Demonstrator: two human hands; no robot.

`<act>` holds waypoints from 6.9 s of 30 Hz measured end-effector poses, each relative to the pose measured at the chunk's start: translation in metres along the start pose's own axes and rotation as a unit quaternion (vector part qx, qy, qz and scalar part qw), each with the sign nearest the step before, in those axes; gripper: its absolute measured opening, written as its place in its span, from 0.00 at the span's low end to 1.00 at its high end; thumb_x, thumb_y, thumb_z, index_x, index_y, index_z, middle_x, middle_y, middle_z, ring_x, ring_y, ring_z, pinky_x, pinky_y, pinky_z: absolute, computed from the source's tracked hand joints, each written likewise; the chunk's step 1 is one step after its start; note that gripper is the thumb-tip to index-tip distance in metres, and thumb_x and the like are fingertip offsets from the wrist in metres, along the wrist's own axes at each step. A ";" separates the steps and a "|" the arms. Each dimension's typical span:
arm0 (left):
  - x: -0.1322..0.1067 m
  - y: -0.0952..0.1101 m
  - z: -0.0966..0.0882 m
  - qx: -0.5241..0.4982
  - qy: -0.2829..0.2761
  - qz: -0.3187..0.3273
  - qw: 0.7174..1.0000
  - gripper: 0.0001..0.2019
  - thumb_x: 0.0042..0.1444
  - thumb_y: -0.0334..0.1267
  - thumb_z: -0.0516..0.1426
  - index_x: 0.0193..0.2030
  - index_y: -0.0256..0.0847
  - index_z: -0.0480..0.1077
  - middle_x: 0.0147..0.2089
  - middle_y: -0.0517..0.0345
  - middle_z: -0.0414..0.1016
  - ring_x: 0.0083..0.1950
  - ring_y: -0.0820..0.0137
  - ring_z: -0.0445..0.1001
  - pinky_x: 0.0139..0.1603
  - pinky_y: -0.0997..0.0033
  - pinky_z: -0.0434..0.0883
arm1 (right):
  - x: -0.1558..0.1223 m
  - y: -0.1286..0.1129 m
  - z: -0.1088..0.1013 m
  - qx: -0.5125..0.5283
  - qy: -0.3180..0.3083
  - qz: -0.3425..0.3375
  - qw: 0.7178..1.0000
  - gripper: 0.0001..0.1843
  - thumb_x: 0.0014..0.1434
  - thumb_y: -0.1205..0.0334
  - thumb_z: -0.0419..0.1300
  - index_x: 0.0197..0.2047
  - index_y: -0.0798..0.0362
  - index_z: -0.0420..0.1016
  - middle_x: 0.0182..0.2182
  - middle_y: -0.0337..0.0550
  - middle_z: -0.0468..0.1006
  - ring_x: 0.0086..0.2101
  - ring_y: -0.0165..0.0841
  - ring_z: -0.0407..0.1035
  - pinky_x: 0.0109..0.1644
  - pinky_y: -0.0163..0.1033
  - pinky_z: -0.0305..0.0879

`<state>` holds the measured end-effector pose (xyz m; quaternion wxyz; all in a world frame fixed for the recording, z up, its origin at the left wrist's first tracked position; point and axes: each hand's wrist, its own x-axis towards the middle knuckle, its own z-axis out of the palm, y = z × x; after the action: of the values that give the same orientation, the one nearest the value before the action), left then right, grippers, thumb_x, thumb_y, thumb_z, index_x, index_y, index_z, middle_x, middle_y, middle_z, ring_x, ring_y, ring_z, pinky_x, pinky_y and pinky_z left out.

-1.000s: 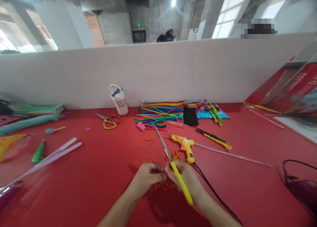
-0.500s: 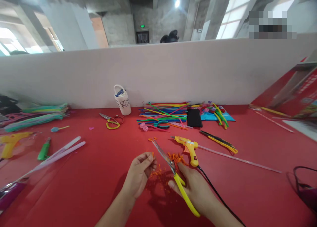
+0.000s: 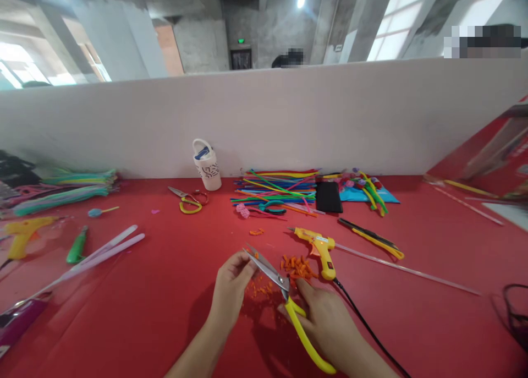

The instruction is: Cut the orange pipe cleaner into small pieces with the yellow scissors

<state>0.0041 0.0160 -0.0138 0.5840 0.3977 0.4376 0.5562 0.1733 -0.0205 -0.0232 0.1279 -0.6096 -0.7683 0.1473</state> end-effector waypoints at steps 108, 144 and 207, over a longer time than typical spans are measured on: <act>-0.012 -0.019 0.012 0.165 -0.165 -0.026 0.972 0.03 0.40 0.29 0.57 0.23 0.37 0.72 0.23 0.59 0.68 0.24 0.73 0.64 0.26 0.75 0.59 | 0.014 -0.019 -0.010 0.364 0.021 0.097 0.926 0.07 0.41 0.64 0.49 0.18 0.50 0.50 0.15 0.29 0.51 0.18 0.23 0.47 0.19 0.29 0.45; 0.001 0.004 -0.002 -0.060 0.029 -0.005 0.998 0.02 0.43 0.31 0.57 0.24 0.36 0.68 0.23 0.62 0.67 0.25 0.77 0.64 0.29 0.77 0.61 | -0.004 0.000 0.010 -0.117 0.017 -0.027 0.993 0.10 0.55 0.54 0.49 0.31 0.53 0.60 0.21 0.43 0.73 0.22 0.36 0.69 0.21 0.36 0.47; -0.017 -0.004 0.016 0.280 -0.113 0.093 0.949 0.07 0.40 0.27 0.54 0.20 0.41 0.71 0.21 0.59 0.67 0.25 0.71 0.62 0.28 0.73 0.58 | 0.018 -0.013 -0.005 0.419 0.031 0.071 0.905 0.09 0.43 0.62 0.51 0.19 0.51 0.52 0.16 0.29 0.51 0.19 0.23 0.48 0.20 0.29 0.47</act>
<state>0.0208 -0.0004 -0.0119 0.4399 0.6446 0.4680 0.4147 0.1590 -0.0059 -0.0135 0.3843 -0.5570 -0.5860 0.4457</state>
